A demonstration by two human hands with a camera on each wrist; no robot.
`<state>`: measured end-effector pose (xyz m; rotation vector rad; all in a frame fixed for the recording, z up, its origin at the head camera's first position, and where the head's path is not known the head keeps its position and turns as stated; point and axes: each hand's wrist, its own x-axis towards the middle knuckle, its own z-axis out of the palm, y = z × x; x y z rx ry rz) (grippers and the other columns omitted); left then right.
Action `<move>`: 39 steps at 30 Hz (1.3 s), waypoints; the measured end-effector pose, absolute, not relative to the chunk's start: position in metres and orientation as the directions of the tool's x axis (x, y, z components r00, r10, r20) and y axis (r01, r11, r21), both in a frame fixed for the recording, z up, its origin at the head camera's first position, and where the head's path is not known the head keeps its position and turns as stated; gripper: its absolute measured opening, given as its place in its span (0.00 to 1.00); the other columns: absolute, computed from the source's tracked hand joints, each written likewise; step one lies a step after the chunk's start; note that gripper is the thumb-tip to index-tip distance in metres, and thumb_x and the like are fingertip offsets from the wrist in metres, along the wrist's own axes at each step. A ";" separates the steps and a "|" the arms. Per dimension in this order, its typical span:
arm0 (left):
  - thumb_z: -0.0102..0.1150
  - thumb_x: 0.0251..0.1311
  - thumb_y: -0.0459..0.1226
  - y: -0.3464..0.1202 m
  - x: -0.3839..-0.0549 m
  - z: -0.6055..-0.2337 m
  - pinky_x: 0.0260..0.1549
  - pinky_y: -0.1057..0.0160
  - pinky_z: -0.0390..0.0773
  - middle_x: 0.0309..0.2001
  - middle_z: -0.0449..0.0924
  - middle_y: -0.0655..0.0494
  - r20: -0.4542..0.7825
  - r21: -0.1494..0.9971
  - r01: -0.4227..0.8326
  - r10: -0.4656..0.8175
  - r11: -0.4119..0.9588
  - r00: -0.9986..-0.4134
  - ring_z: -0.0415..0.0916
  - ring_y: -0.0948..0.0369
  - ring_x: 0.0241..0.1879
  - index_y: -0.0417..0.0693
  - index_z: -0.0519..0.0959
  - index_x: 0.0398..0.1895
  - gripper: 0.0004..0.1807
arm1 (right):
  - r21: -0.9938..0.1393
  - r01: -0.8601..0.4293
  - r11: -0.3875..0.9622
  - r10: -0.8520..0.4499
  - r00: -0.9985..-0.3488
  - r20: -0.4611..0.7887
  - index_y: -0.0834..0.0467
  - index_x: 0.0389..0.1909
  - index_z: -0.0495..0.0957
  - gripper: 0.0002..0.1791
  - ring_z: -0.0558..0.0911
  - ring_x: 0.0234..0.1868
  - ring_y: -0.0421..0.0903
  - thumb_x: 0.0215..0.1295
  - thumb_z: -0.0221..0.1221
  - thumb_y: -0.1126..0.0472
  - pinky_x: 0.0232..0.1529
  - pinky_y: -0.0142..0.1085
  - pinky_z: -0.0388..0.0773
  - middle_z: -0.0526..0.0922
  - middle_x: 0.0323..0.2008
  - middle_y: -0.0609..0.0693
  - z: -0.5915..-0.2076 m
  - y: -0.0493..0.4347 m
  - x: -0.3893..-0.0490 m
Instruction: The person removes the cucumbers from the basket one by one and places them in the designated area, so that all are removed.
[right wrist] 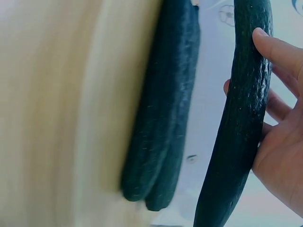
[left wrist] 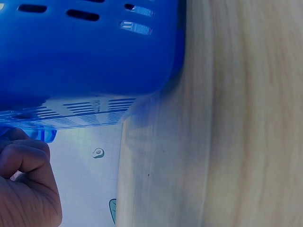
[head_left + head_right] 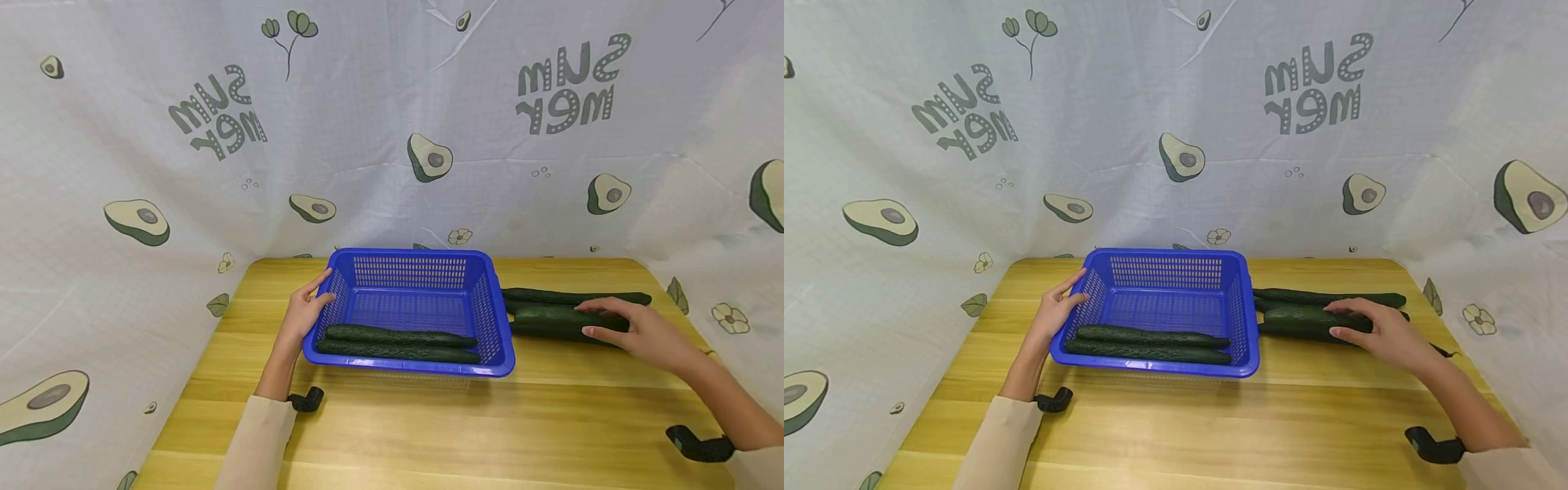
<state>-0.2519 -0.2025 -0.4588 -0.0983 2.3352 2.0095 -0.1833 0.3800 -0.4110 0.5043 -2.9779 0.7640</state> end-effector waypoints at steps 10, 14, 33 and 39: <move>0.60 0.70 0.38 -0.203 -0.252 -0.458 0.34 0.57 0.89 0.55 0.84 0.32 -0.104 0.985 -0.104 -0.005 0.135 -0.995 0.89 0.45 0.41 0.72 0.70 0.75 0.31 | -0.472 -0.344 0.812 -0.326 -0.937 0.122 0.48 0.59 0.82 0.22 0.64 0.51 0.13 0.64 0.70 0.55 0.43 0.31 0.78 0.83 0.59 0.58 -0.442 0.381 -0.178; 0.60 0.71 0.37 -0.202 -0.251 -0.453 0.34 0.56 0.89 0.53 0.84 0.31 -0.117 0.984 -0.116 -0.004 0.132 -0.993 0.89 0.45 0.40 0.70 0.69 0.75 0.32 | -0.458 -0.357 0.814 -0.335 -0.933 0.132 0.47 0.59 0.82 0.21 0.68 0.54 0.16 0.64 0.70 0.54 0.46 0.37 0.80 0.84 0.57 0.56 -0.450 0.378 -0.178; 0.60 0.70 0.38 -0.202 -0.251 -0.457 0.31 0.58 0.89 0.51 0.85 0.31 -0.091 0.986 -0.092 -0.015 0.136 -0.996 0.89 0.46 0.38 0.71 0.70 0.74 0.31 | -0.383 -0.471 0.794 -0.397 -0.880 0.260 0.47 0.52 0.85 0.20 0.74 0.52 0.26 0.58 0.74 0.58 0.47 0.23 0.75 0.86 0.49 0.46 -0.472 0.370 -0.183; 0.60 0.70 0.37 -0.203 -0.250 -0.456 0.31 0.59 0.89 0.50 0.85 0.30 -0.091 0.986 -0.092 -0.015 0.140 -0.996 0.89 0.48 0.36 0.70 0.70 0.75 0.31 | -0.332 -0.487 0.808 -0.416 -0.870 0.264 0.48 0.52 0.85 0.20 0.81 0.50 0.55 0.59 0.74 0.59 0.45 0.38 0.83 0.84 0.50 0.48 -0.473 0.369 -0.182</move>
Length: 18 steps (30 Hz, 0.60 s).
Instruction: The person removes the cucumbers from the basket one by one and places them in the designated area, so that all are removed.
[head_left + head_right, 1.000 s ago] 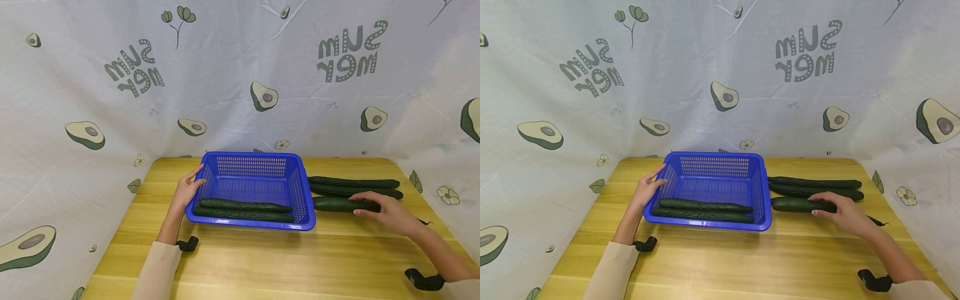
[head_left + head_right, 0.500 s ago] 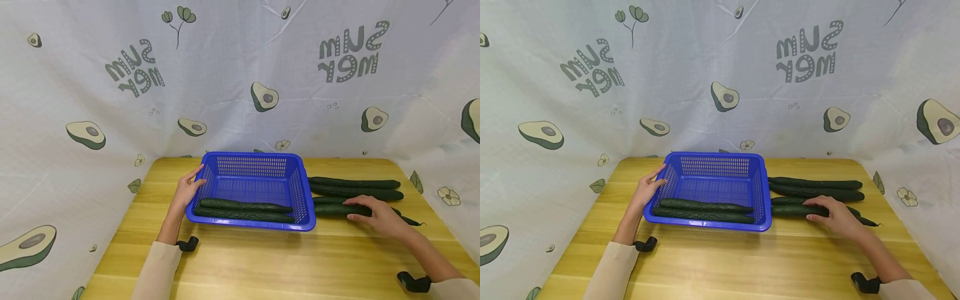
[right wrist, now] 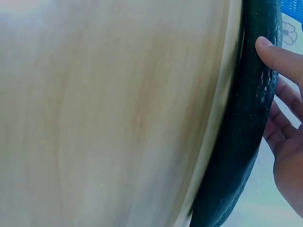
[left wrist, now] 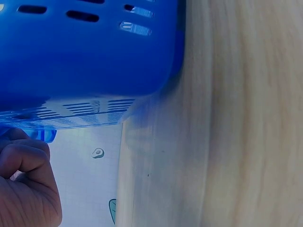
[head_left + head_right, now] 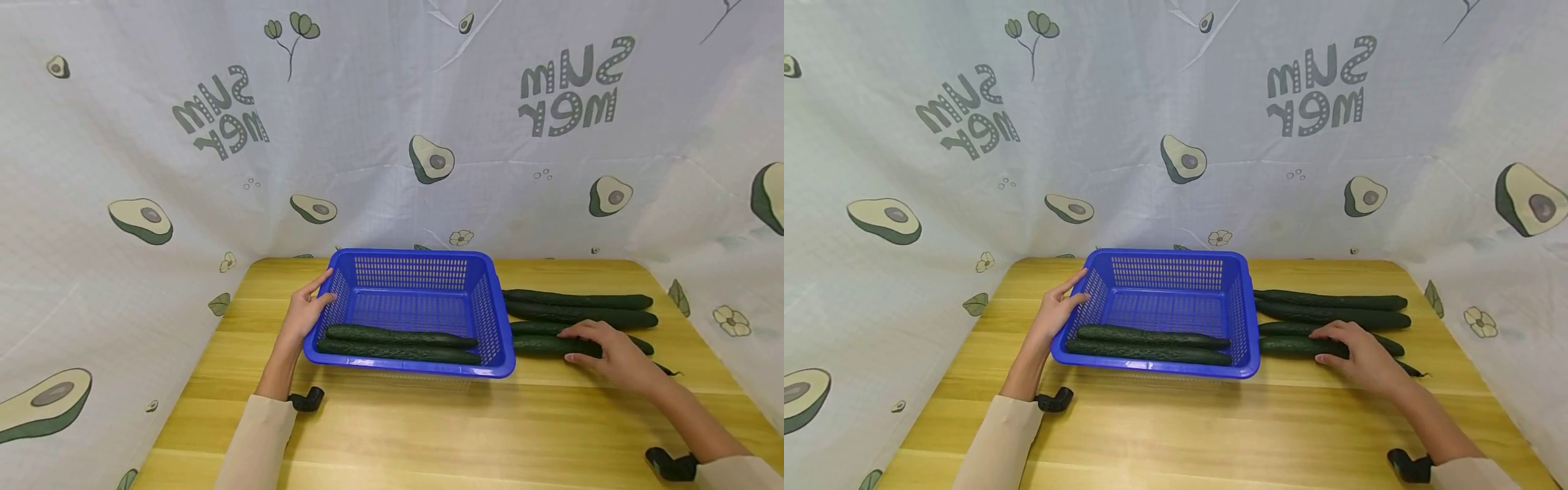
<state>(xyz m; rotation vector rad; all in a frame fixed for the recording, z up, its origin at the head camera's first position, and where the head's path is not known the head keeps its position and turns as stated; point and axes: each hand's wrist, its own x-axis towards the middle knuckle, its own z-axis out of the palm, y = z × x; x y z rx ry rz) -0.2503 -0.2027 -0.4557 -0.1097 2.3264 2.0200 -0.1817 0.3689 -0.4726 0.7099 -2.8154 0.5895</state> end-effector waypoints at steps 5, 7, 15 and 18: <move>0.60 0.71 0.38 -0.202 -0.250 -0.454 0.31 0.60 0.88 0.51 0.85 0.29 -0.092 0.985 -0.093 -0.010 0.147 -0.996 0.89 0.50 0.35 0.69 0.70 0.75 0.31 | -0.338 -0.457 0.822 -0.392 -0.887 0.244 0.50 0.52 0.85 0.19 0.82 0.49 0.58 0.59 0.74 0.59 0.44 0.44 0.84 0.84 0.51 0.51 -0.472 0.368 -0.180; 0.60 0.70 0.38 -0.201 -0.250 -0.454 0.31 0.60 0.88 0.51 0.85 0.30 -0.093 0.985 -0.094 -0.012 0.147 -0.996 0.89 0.50 0.35 0.70 0.70 0.75 0.31 | -0.346 -0.445 0.826 -0.383 -0.893 0.235 0.50 0.52 0.85 0.19 0.82 0.48 0.57 0.60 0.73 0.58 0.43 0.44 0.83 0.84 0.50 0.52 -0.470 0.368 -0.179; 0.60 0.71 0.38 -0.202 -0.250 -0.454 0.30 0.60 0.88 0.48 0.86 0.30 -0.105 0.984 -0.104 -0.006 0.146 -0.994 0.89 0.49 0.34 0.71 0.70 0.75 0.31 | -0.386 -0.400 0.832 -0.337 -0.915 0.221 0.52 0.53 0.85 0.17 0.80 0.46 0.49 0.65 0.70 0.55 0.42 0.36 0.81 0.85 0.50 0.50 -0.463 0.365 -0.179; 0.60 0.71 0.39 -0.203 -0.251 -0.455 0.31 0.59 0.89 0.47 0.86 0.29 -0.116 0.982 -0.116 -0.010 0.147 -0.993 0.89 0.48 0.35 0.73 0.70 0.74 0.31 | -0.396 -0.409 0.822 -0.332 -0.909 0.250 0.53 0.54 0.84 0.16 0.79 0.46 0.44 0.67 0.69 0.55 0.43 0.31 0.79 0.85 0.50 0.49 -0.458 0.362 -0.181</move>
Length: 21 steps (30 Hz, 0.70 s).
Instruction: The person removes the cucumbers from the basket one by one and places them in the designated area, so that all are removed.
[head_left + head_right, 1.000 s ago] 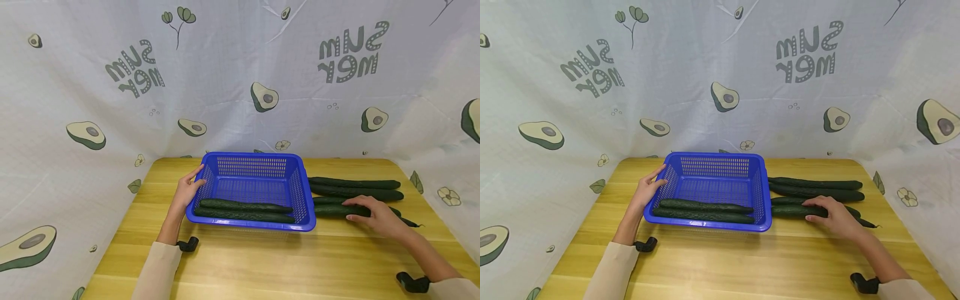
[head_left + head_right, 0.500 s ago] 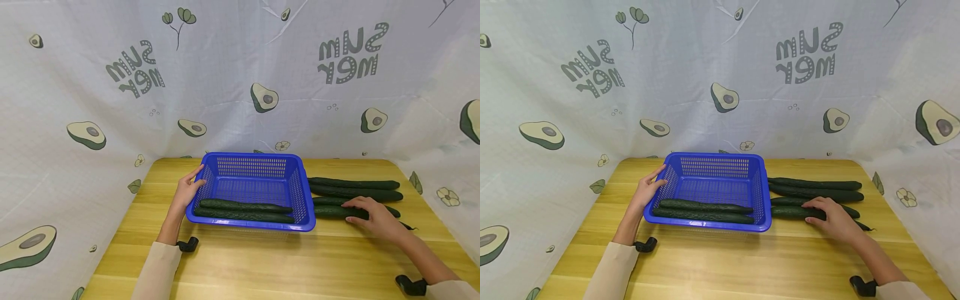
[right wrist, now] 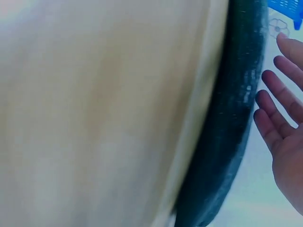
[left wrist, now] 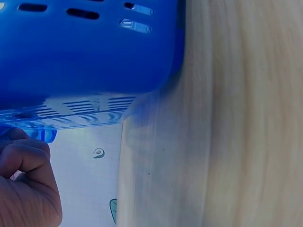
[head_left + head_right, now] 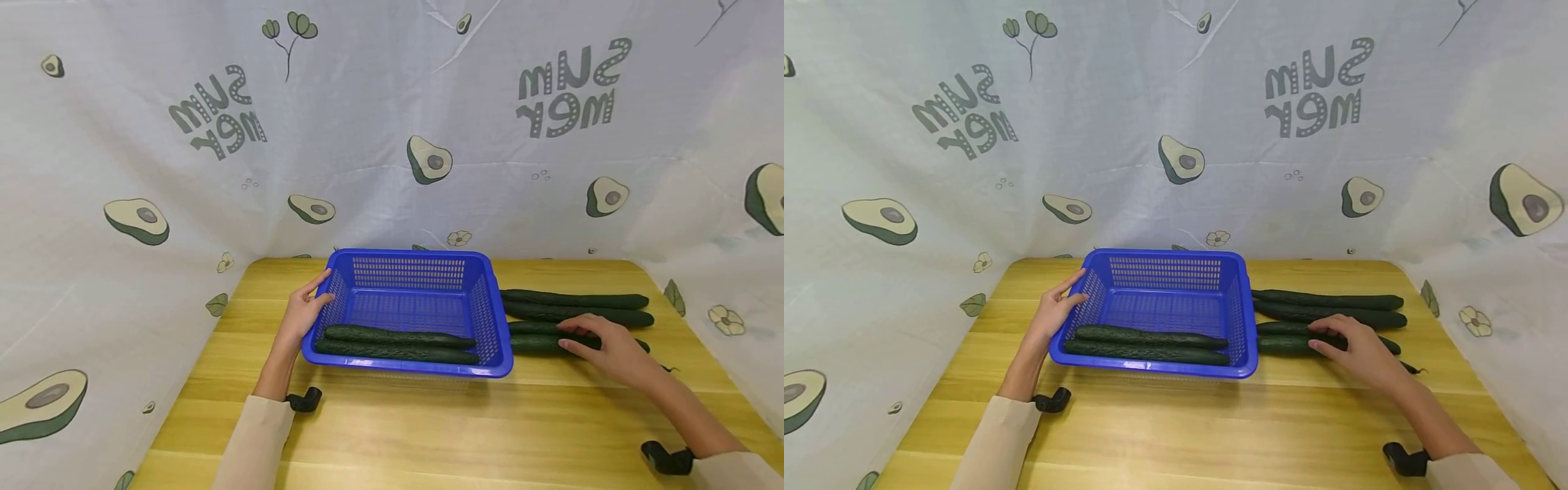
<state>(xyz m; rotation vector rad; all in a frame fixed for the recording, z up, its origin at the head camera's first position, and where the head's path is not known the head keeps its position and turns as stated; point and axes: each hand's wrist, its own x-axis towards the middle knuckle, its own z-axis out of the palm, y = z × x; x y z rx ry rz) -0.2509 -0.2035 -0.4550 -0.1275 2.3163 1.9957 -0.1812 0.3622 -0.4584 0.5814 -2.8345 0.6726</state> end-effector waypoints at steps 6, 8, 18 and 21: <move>0.60 0.71 0.38 -0.206 -0.251 -0.455 0.32 0.58 0.89 0.48 0.85 0.29 -0.119 0.983 -0.118 -0.005 0.143 -0.993 0.89 0.44 0.39 0.72 0.70 0.75 0.31 | -0.402 -0.447 0.799 -0.339 -0.888 0.313 0.54 0.56 0.83 0.17 0.79 0.49 0.42 0.68 0.68 0.58 0.48 0.20 0.73 0.85 0.52 0.51 -0.440 0.353 -0.191; 0.60 0.71 0.38 -0.206 -0.251 -0.454 0.32 0.58 0.89 0.47 0.86 0.29 -0.115 0.982 -0.115 -0.010 0.147 -0.993 0.89 0.44 0.38 0.72 0.70 0.75 0.31 | -0.404 -0.449 0.797 -0.334 -0.885 0.325 0.55 0.59 0.82 0.20 0.80 0.50 0.46 0.67 0.68 0.57 0.49 0.19 0.72 0.84 0.54 0.53 -0.431 0.348 -0.195; 0.60 0.71 0.38 -0.204 -0.252 -0.456 0.30 0.59 0.89 0.46 0.86 0.30 -0.095 0.983 -0.094 -0.002 0.157 -0.996 0.90 0.47 0.35 0.70 0.70 0.75 0.31 | -0.445 -0.451 0.774 -0.332 -0.887 0.320 0.57 0.70 0.73 0.31 0.80 0.51 0.53 0.67 0.69 0.56 0.51 0.32 0.74 0.82 0.60 0.57 -0.403 0.314 -0.210; 0.60 0.71 0.38 -0.204 -0.252 -0.456 0.31 0.58 0.89 0.47 0.86 0.29 -0.096 0.983 -0.096 -0.002 0.155 -0.995 0.89 0.45 0.37 0.71 0.70 0.75 0.31 | -0.468 -0.455 0.758 -0.341 -0.887 0.310 0.58 0.69 0.73 0.30 0.81 0.54 0.54 0.69 0.67 0.55 0.52 0.34 0.75 0.82 0.60 0.58 -0.399 0.299 -0.212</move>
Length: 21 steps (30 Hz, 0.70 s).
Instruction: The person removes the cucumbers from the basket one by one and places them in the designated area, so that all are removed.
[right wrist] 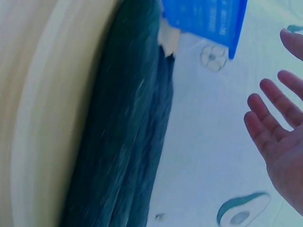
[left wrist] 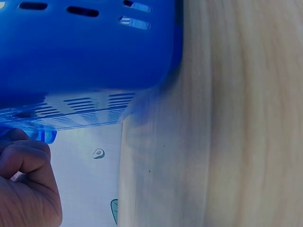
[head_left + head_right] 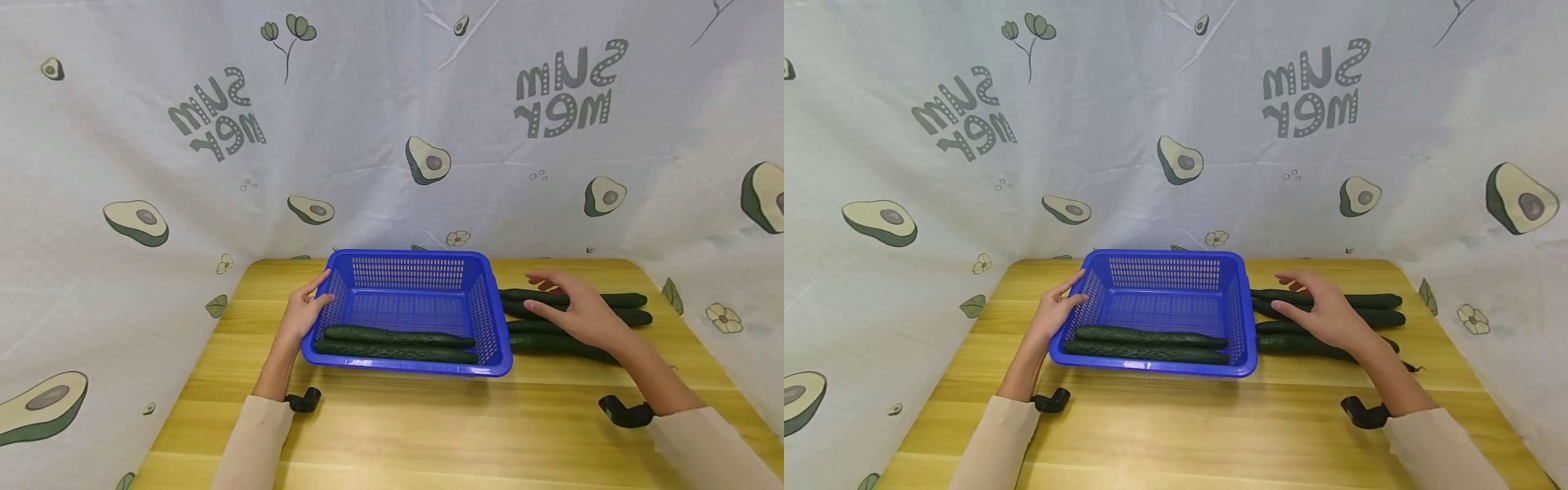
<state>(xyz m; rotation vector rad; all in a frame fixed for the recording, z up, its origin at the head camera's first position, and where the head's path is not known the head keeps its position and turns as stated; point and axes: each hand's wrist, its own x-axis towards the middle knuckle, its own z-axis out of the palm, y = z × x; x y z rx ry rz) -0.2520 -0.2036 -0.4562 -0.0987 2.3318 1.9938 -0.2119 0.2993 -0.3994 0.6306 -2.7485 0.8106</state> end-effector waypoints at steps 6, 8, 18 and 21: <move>0.59 0.71 0.36 -0.203 -0.248 -0.447 0.33 0.55 0.90 0.51 0.83 0.26 -0.135 0.983 -0.132 0.013 0.125 -0.991 0.88 0.39 0.42 0.66 0.68 0.77 0.33 | -0.523 -0.456 0.720 -0.366 -0.890 0.272 0.61 0.68 0.73 0.30 0.80 0.58 0.61 0.70 0.66 0.53 0.57 0.57 0.78 0.81 0.61 0.61 -0.396 0.268 -0.219; 0.59 0.71 0.34 -0.202 -0.245 -0.440 0.33 0.55 0.90 0.51 0.82 0.25 -0.144 0.983 -0.140 0.022 0.119 -0.989 0.87 0.37 0.42 0.64 0.67 0.77 0.33 | -0.544 -0.457 0.703 -0.377 -0.889 0.260 0.62 0.69 0.72 0.30 0.79 0.59 0.63 0.71 0.65 0.53 0.59 0.62 0.77 0.80 0.62 0.62 -0.397 0.259 -0.221; 0.59 0.70 0.33 -0.199 -0.239 -0.428 0.40 0.47 0.89 0.54 0.81 0.26 -0.145 0.983 -0.141 0.029 0.121 -0.989 0.85 0.33 0.47 0.60 0.67 0.78 0.34 | -0.579 -0.500 0.644 -0.452 -0.859 0.239 0.58 0.69 0.73 0.31 0.79 0.62 0.59 0.69 0.66 0.49 0.62 0.60 0.77 0.79 0.64 0.58 -0.402 0.211 -0.228; 0.59 0.70 0.33 -0.198 -0.240 -0.428 0.41 0.46 0.89 0.55 0.81 0.26 -0.147 0.982 -0.143 0.027 0.121 -0.989 0.84 0.33 0.48 0.61 0.67 0.78 0.34 | -0.594 -0.510 0.623 -0.475 -0.849 0.230 0.58 0.70 0.73 0.32 0.78 0.61 0.58 0.69 0.67 0.49 0.62 0.59 0.77 0.79 0.64 0.57 -0.405 0.197 -0.229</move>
